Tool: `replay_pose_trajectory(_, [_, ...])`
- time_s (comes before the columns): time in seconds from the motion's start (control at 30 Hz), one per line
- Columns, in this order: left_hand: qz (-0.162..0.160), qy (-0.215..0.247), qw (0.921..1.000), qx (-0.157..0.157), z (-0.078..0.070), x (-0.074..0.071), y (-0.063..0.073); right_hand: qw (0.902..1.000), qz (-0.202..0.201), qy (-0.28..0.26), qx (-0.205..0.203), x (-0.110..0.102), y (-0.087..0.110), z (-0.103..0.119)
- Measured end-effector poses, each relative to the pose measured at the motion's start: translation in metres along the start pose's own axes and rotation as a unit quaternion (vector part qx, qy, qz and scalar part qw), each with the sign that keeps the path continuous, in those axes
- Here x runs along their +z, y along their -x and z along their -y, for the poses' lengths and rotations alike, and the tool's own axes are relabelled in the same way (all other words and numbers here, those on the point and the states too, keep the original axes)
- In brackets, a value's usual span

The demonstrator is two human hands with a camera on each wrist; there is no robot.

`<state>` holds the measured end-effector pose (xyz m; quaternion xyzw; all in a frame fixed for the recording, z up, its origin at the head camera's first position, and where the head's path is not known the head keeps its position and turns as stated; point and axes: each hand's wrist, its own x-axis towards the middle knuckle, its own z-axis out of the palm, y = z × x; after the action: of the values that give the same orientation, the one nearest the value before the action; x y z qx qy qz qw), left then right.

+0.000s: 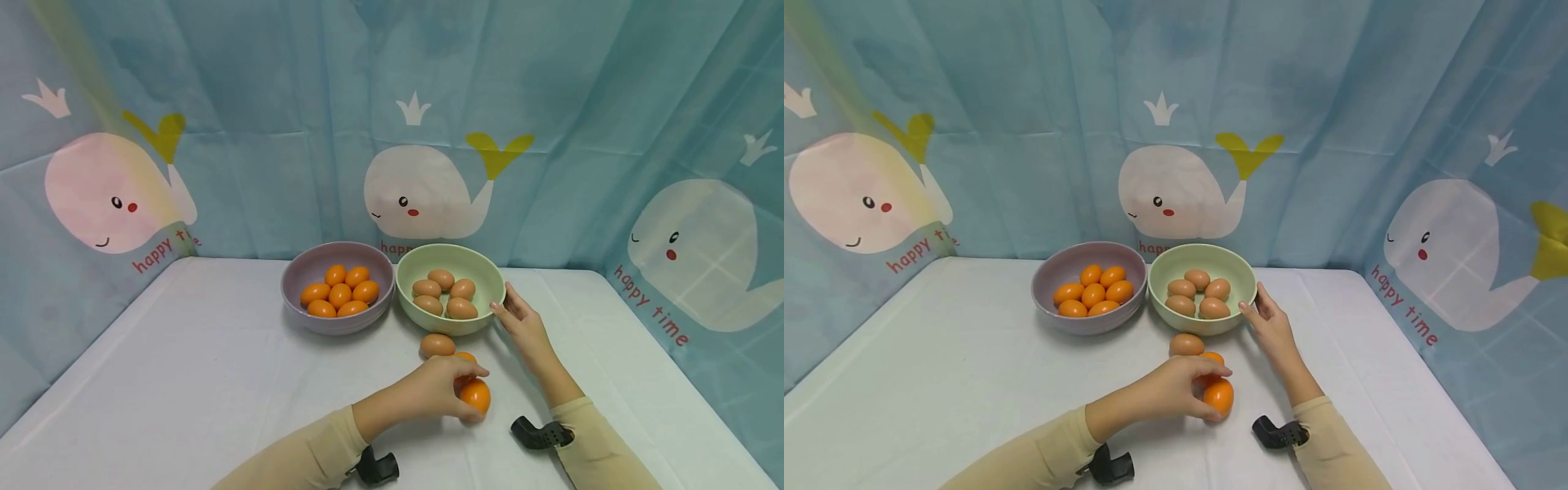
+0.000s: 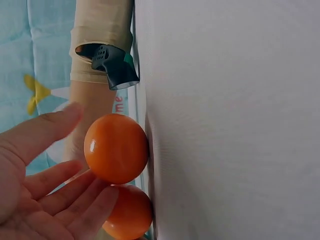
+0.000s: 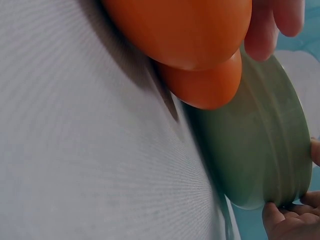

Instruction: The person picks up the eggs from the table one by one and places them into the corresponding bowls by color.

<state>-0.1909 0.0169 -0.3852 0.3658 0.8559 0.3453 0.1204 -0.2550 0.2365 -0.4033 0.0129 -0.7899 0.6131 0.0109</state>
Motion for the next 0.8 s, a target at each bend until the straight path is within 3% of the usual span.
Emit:
replay_pose_trajectory(0.27, [0.005, -0.048, 0.9985, 0.024, -0.0018, 0.0000, 0.0022, 1.0000, -0.006, -0.001, 0.003, 0.0004, -0.0007, -0.0003])
replay_pose_trajectory(0.8, [0.044, -0.092, 0.9933, 0.055, -0.0026, -0.0013, 0.0033, 0.9999, -0.006, -0.005, 0.007, 0.0013, 0.0009, 0.0007])
